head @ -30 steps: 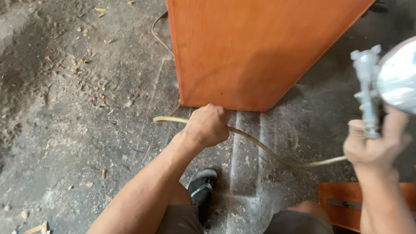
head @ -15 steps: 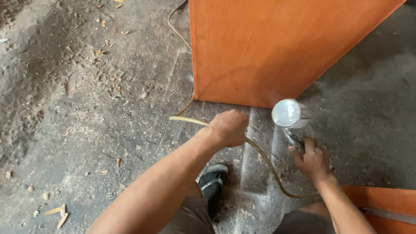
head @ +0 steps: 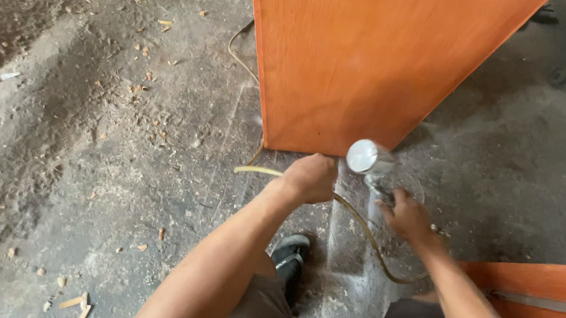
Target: The person sprays a finish onto wooden furniture pieces using a spray gun connected to an air compressor hose, moving the gun in steady strokes across the surfaces.
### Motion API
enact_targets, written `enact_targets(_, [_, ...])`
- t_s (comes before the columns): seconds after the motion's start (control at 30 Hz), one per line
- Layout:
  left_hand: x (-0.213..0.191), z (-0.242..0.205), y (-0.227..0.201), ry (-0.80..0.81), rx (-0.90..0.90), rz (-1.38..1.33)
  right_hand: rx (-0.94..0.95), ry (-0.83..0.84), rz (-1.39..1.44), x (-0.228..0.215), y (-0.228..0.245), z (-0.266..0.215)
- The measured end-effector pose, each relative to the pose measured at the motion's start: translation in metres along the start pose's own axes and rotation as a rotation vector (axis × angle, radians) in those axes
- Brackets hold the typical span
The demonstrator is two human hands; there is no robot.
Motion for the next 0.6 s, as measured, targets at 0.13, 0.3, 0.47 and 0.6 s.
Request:
enact_targets(0.13, [-0.016, -0.01, 0.011, -0.102, 0.023, -0.096, 0.082, -0.102, -0.1, -0.069, 0.01, -0.019])
enact_targets(0.3, [-0.027, -0.015, 0.016, -0.095, -0.079, -0.113, -0.255, -0.559, 0.028, -0.175, 0.044, -0.055])
enact_targets(0.47, [-0.036, -0.024, 0.024, -0.114, -0.13, -0.15, -0.359, -0.737, -0.002, -0.243, 0.057, -0.078])
enact_targets(0.6, [-0.038, -0.032, 0.028, -0.111, -0.19, -0.222, -0.458, -0.812, 0.028, -0.265, 0.06, -0.08])
Point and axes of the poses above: each hand's wrist, its own z-axis towards the middle knuckle, its own x-axis out of the palm, y = z × x, the point moved 5 cm from there along z, towards the middle knuckle, and after that the axes turned 3 degrees about -x, right-handed, at the moved point
